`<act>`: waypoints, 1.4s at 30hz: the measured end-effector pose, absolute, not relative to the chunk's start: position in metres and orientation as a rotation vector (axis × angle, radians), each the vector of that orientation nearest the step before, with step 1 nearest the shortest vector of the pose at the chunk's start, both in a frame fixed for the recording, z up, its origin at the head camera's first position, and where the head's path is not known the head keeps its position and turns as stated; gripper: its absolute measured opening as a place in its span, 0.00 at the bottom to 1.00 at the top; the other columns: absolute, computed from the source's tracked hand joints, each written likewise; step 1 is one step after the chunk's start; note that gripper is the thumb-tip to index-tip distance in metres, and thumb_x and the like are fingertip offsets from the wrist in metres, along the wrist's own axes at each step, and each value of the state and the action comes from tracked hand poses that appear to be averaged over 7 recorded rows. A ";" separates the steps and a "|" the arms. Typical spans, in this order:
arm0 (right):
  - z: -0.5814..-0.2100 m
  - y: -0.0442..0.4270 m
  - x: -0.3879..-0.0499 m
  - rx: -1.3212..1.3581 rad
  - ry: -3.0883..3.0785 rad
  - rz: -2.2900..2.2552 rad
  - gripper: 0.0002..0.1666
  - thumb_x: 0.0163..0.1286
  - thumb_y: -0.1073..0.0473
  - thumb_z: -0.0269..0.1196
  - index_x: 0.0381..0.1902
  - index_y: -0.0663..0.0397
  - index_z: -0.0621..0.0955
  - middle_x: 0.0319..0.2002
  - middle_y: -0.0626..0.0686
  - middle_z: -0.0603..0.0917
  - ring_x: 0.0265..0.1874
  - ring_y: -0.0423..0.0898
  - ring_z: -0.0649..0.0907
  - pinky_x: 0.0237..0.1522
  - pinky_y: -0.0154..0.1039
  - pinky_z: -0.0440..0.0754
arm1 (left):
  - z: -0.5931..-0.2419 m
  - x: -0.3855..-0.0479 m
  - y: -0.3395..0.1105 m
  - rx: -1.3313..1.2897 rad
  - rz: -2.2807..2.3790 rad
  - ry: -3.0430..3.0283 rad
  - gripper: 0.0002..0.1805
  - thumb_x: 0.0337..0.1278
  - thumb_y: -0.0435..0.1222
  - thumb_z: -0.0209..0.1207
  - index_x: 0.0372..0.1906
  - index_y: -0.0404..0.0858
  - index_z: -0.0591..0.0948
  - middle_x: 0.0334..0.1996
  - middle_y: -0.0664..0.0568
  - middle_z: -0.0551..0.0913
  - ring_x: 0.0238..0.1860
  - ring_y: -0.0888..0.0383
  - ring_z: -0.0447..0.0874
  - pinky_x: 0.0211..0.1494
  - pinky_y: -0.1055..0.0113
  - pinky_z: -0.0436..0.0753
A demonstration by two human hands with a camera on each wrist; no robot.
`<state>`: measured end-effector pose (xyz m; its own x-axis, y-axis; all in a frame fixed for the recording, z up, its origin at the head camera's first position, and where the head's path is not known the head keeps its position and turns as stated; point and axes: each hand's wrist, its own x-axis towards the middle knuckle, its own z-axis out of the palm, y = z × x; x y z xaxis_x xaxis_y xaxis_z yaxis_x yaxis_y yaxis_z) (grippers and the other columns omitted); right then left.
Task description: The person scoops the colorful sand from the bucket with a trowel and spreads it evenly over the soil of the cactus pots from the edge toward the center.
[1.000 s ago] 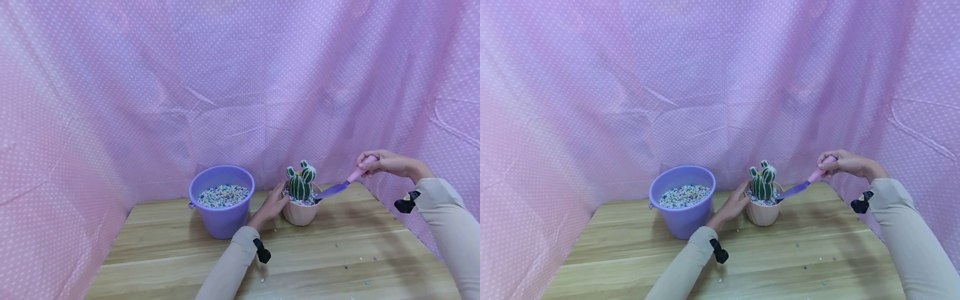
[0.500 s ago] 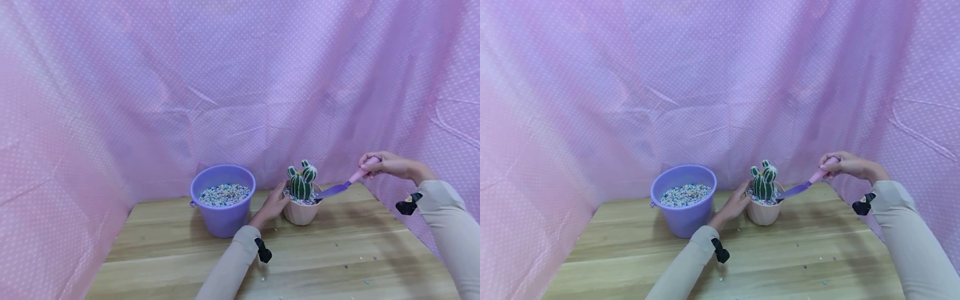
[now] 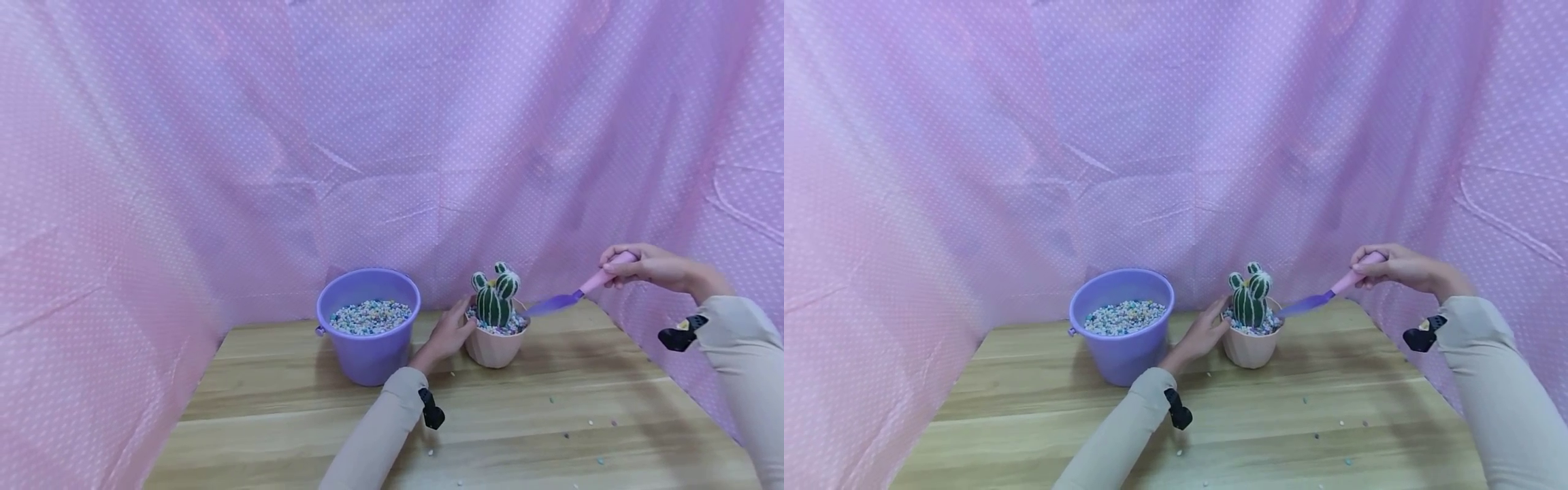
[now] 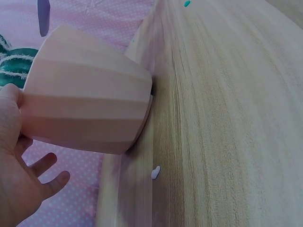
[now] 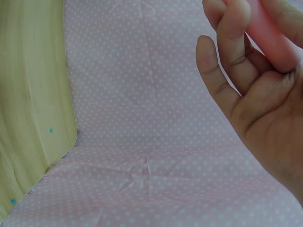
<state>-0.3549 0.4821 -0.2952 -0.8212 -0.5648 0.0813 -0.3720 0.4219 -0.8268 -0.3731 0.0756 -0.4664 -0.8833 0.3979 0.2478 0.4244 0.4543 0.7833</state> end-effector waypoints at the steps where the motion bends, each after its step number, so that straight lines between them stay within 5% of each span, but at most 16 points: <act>1: -0.295 0.482 -0.354 -0.828 2.470 -1.349 0.14 0.77 0.72 0.49 0.47 0.52 0.79 0.34 0.48 0.89 0.31 0.41 0.86 0.37 0.35 0.85 | -0.466 -0.373 0.075 -0.747 -1.433 -2.658 0.34 0.78 0.49 0.45 0.82 0.52 0.54 0.83 0.57 0.52 0.82 0.47 0.52 0.83 0.49 0.54; 18: -0.275 0.479 -0.341 -0.975 2.332 -1.534 0.25 0.77 0.76 0.44 0.50 0.45 0.82 0.38 0.46 0.90 0.35 0.37 0.87 0.39 0.31 0.84 | -0.461 -0.367 0.067 -0.702 -1.346 -2.663 0.32 0.79 0.47 0.45 0.82 0.52 0.56 0.81 0.52 0.58 0.81 0.49 0.57 0.82 0.51 0.59; 28: -0.260 0.434 -0.330 -0.957 2.303 -1.791 0.20 0.77 0.76 0.47 0.48 0.53 0.82 0.35 0.49 0.90 0.34 0.39 0.88 0.40 0.30 0.84 | -0.436 -0.343 0.056 -0.744 -1.302 -2.589 0.35 0.73 0.40 0.52 0.80 0.43 0.60 0.79 0.46 0.62 0.79 0.45 0.59 0.82 0.48 0.59; 36: -0.237 0.366 -0.323 -0.894 2.426 -1.950 0.12 0.75 0.73 0.56 0.44 0.54 0.83 0.31 0.49 0.90 0.30 0.39 0.88 0.38 0.29 0.85 | -0.360 -0.311 -0.001 -0.877 -1.334 -2.403 0.34 0.71 0.36 0.56 0.78 0.34 0.62 0.72 0.36 0.71 0.75 0.42 0.67 0.79 0.49 0.65; 42: -0.231 0.310 -0.321 -0.887 2.617 -1.829 0.06 0.74 0.68 0.60 0.45 0.55 0.82 0.30 0.45 0.90 0.29 0.38 0.88 0.42 0.29 0.86 | -0.346 -0.307 -0.072 -0.688 -1.295 -2.384 0.34 0.72 0.39 0.56 0.77 0.35 0.63 0.72 0.39 0.72 0.76 0.42 0.65 0.81 0.47 0.62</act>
